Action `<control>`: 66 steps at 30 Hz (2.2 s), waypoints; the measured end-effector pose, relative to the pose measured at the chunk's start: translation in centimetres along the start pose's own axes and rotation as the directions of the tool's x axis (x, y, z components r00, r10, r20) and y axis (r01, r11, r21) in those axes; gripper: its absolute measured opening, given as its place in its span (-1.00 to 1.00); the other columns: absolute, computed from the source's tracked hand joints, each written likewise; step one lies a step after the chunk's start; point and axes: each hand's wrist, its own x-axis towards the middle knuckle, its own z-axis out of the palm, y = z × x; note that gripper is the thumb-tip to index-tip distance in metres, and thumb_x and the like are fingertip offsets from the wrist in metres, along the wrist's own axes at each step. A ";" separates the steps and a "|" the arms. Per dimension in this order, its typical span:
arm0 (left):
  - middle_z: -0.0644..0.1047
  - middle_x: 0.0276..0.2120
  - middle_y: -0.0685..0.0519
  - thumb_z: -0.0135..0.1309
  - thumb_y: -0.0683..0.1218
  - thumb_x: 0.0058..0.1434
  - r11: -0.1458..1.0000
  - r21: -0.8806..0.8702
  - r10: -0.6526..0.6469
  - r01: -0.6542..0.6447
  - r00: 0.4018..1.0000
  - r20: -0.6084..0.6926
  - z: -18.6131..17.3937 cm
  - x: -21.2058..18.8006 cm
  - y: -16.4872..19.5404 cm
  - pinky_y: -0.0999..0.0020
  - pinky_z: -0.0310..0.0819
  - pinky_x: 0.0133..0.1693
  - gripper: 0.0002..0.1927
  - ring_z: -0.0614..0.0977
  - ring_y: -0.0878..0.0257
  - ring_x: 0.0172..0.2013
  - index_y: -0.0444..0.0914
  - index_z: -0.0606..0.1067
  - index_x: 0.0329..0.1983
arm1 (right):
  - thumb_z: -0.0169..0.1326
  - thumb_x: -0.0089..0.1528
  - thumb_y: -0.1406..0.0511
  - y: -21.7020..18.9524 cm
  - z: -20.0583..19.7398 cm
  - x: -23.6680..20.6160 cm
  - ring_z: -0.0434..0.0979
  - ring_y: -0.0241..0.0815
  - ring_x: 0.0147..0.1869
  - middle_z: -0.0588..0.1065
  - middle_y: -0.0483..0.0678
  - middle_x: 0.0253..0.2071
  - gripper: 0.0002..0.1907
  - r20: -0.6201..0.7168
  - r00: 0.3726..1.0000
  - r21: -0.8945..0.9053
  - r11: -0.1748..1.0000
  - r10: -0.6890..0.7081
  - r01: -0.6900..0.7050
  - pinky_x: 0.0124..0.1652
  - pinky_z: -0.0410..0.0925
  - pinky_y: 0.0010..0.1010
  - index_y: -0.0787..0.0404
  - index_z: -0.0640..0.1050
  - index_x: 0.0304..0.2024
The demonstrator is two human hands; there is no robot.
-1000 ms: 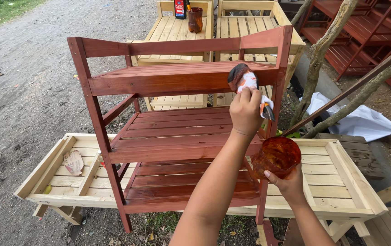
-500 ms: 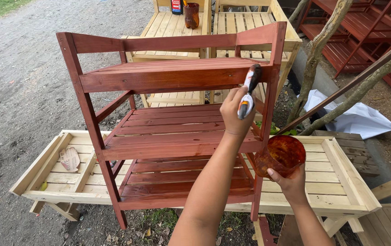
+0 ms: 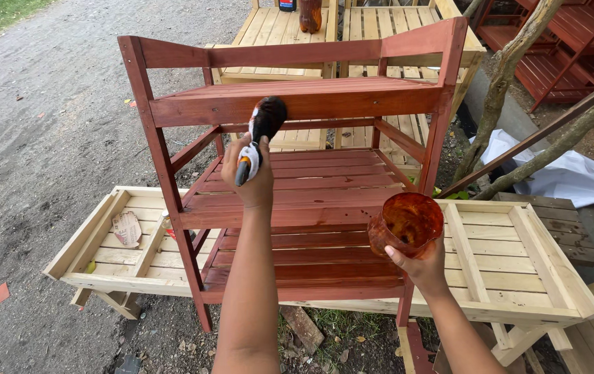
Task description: The person applies reddish-brown wood stain to a slatted wooden shelf unit outdoors, holding a cut plastic bottle of stain in one hand and a brush in the other. They brush stain across the shelf boards, rails and edges, dipping the brush into the bottle between passes and working over different surfaces of the unit.
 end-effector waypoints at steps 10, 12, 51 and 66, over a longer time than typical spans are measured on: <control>0.59 -0.32 -0.01 0.39 -0.18 0.26 0.985 -0.085 -0.139 0.153 0.979 0.148 -6.1 1.7 5.5 0.30 0.53 -0.21 -0.78 0.62 0.19 -0.30 -0.36 0.57 -0.18 | 0.45 -0.01 0.28 -3.3 0.4 -1.0 0.32 -0.03 0.47 0.21 0.06 0.38 0.08 0.073 0.995 -0.106 0.991 -0.070 0.078 0.33 0.38 -0.16 0.09 0.07 0.40; 0.65 -0.27 -0.03 0.39 -0.15 0.18 0.965 -0.260 0.107 0.019 0.880 0.462 -7.0 2.1 9.1 0.31 0.60 -0.19 -0.78 0.68 0.21 -0.28 -0.31 0.59 -0.20 | 0.47 -0.04 0.31 -3.3 0.9 -0.9 0.24 -0.02 0.52 0.12 0.07 0.45 0.13 0.098 0.981 -0.136 0.975 -0.165 0.178 0.39 0.34 -0.14 0.07 0.06 0.43; 0.57 -0.44 -0.05 0.26 -0.12 -0.02 0.980 -0.135 0.175 -0.148 0.301 0.938 -2.3 -10.7 16.3 0.11 0.53 -0.31 -0.79 0.65 0.00 -0.38 -0.20 0.55 -0.29 | 0.38 0.06 0.25 -2.3 2.0 0.8 0.23 0.11 0.50 0.14 0.19 0.46 -0.14 0.217 0.912 -0.155 0.910 -0.347 0.383 0.34 0.30 -0.17 0.01 0.23 0.32; 0.61 -0.39 -0.05 0.28 -0.18 -0.16 0.999 -0.048 0.038 0.010 0.457 0.889 -3.0 -7.9 20.5 0.10 0.55 -0.29 -0.74 0.66 -0.06 -0.35 -0.21 0.59 -0.34 | 0.49 -0.07 0.23 -0.6 -0.5 0.0 0.33 0.03 0.44 0.12 0.18 0.43 0.07 0.198 0.939 -0.125 0.943 -0.280 0.307 0.31 0.36 -0.17 -0.02 0.15 0.37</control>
